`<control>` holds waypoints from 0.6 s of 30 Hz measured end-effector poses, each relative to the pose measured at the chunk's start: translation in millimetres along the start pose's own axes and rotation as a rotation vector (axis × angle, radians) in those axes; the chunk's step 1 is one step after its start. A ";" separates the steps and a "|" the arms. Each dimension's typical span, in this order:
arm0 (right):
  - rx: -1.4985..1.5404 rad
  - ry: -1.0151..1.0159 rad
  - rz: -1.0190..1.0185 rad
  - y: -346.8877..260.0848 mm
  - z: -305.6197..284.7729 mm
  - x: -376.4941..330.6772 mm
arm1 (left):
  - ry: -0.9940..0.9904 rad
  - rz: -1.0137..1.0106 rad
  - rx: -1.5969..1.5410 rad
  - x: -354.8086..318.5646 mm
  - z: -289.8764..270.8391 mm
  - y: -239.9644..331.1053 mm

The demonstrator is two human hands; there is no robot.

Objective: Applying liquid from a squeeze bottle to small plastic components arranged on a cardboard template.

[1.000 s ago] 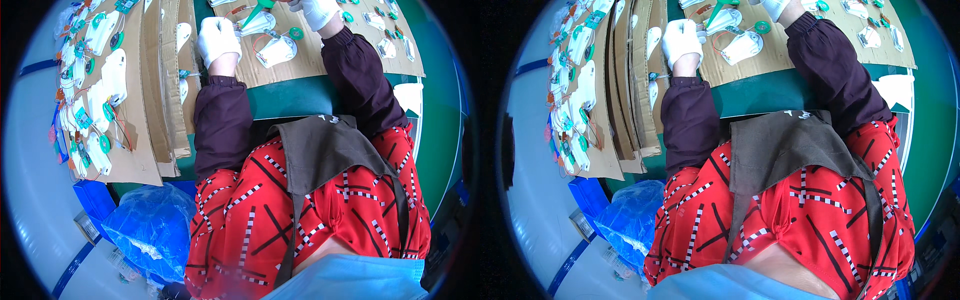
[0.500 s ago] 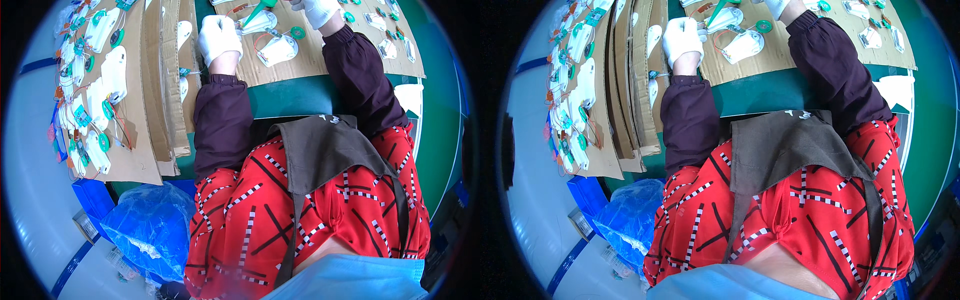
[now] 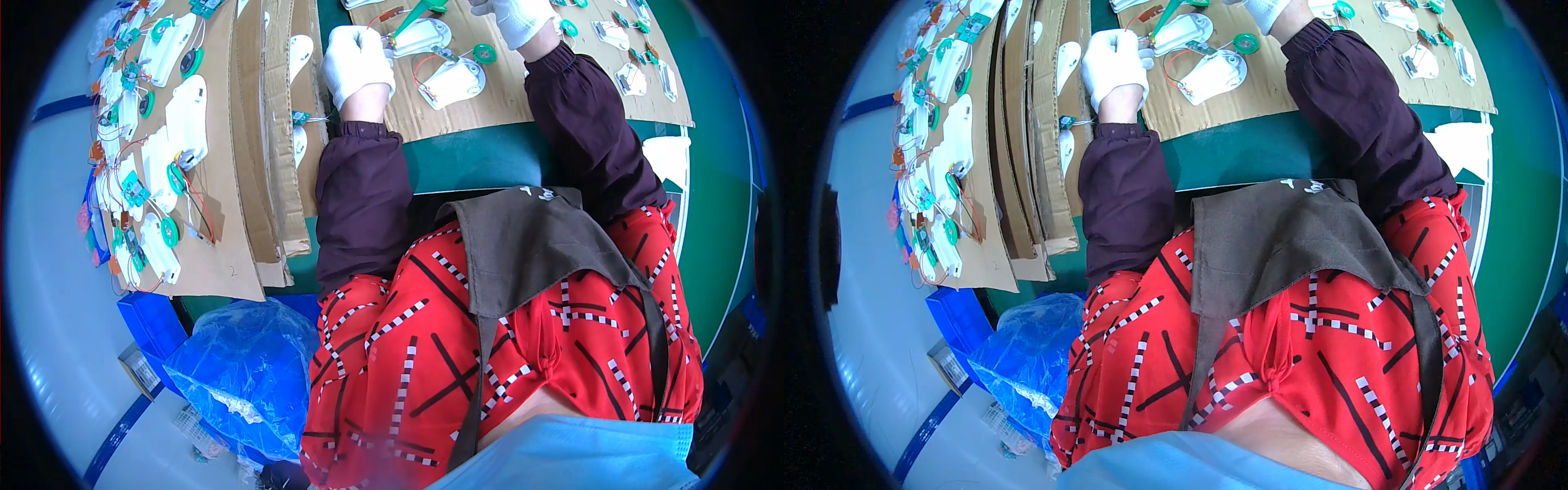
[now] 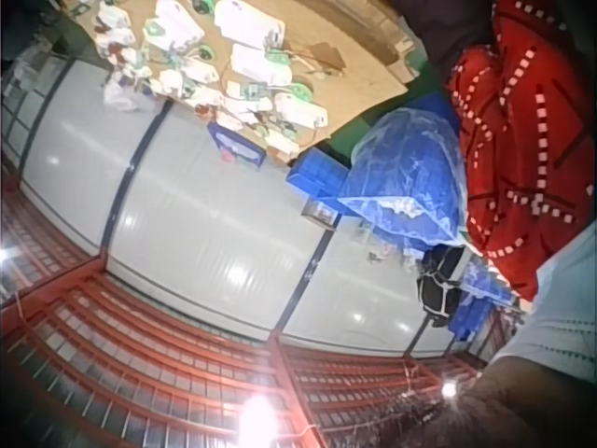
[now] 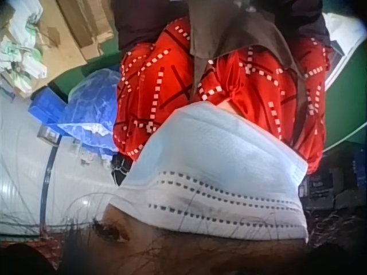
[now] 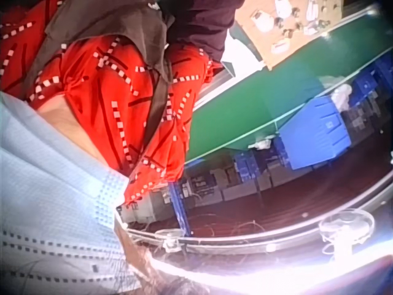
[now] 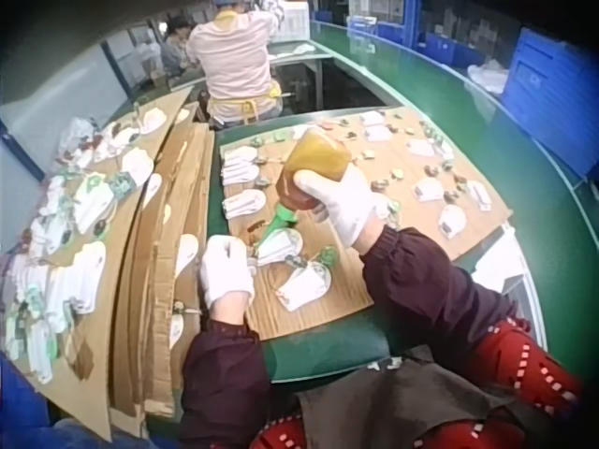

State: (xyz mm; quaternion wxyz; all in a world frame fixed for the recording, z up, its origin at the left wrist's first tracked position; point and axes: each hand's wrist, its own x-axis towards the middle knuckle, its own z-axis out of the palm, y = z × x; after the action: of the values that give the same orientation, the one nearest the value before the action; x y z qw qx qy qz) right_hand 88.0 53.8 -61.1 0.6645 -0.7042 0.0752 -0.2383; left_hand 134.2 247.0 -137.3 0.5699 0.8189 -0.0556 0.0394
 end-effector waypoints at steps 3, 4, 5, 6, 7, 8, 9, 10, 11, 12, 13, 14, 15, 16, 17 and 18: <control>0.014 0.039 0.027 -0.6 -0.8 -1.3 | -0.003 -0.005 -0.014 1.4 1.7 -1.2; 0.012 0.040 0.026 -1.0 -2.3 -1.2 | -0.003 0.003 -0.016 2.0 3.0 -2.1; 0.020 0.049 0.058 -0.2 -3.4 -0.9 | -0.002 0.004 -0.016 1.8 2.9 -2.6; 0.027 0.059 0.090 0.7 -4.8 -0.7 | -0.009 -0.001 -0.036 1.6 3.2 -2.9; 0.026 0.060 0.089 2.3 -6.2 -0.9 | -0.018 -0.004 -0.057 1.4 3.7 -3.1; 0.036 0.056 0.086 4.3 -7.9 -1.3 | -0.019 -0.003 -0.058 1.6 4.3 -3.3; 0.048 0.050 0.083 5.0 -7.7 -1.6 | -0.012 0.007 -0.037 1.9 3.5 -4.2; 0.048 0.049 0.082 4.0 -7.2 -1.7 | -0.006 0.017 -0.015 2.2 3.1 -5.0; 0.052 0.068 0.093 1.4 -6.5 -1.8 | -0.006 0.018 -0.016 2.5 3.1 -5.3; 0.057 0.087 0.103 -0.7 -6.1 -1.6 | -0.010 0.014 -0.020 2.8 3.1 -5.5; 0.057 0.086 0.102 -0.7 -7.5 0.0 | -0.013 0.010 -0.023 2.9 3.0 -5.9; 0.083 0.103 0.128 0.8 -10.0 3.2 | -0.012 0.010 -0.022 2.7 2.3 -6.5; 0.112 0.115 0.152 2.0 -10.8 7.4 | 0.002 0.002 -0.010 2.6 0.0 -6.3; 0.116 0.108 0.151 2.6 -10.3 12.2 | 0.018 -0.007 0.003 2.6 -3.0 -6.3; 0.272 0.105 0.155 -0.6 -14.7 16.5 | 0.010 -0.002 -0.004 3.7 -0.2 -5.1; 0.429 0.099 0.157 -3.8 -18.8 19.6 | -0.002 -0.002 0.010 5.2 1.6 -5.0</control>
State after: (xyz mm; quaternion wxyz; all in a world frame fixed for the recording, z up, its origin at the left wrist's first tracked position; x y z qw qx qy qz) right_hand 96.1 29.0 -52.8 0.8110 -0.5265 0.1100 -0.2304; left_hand 140.0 247.0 -141.8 0.5659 0.8217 -0.0552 0.0385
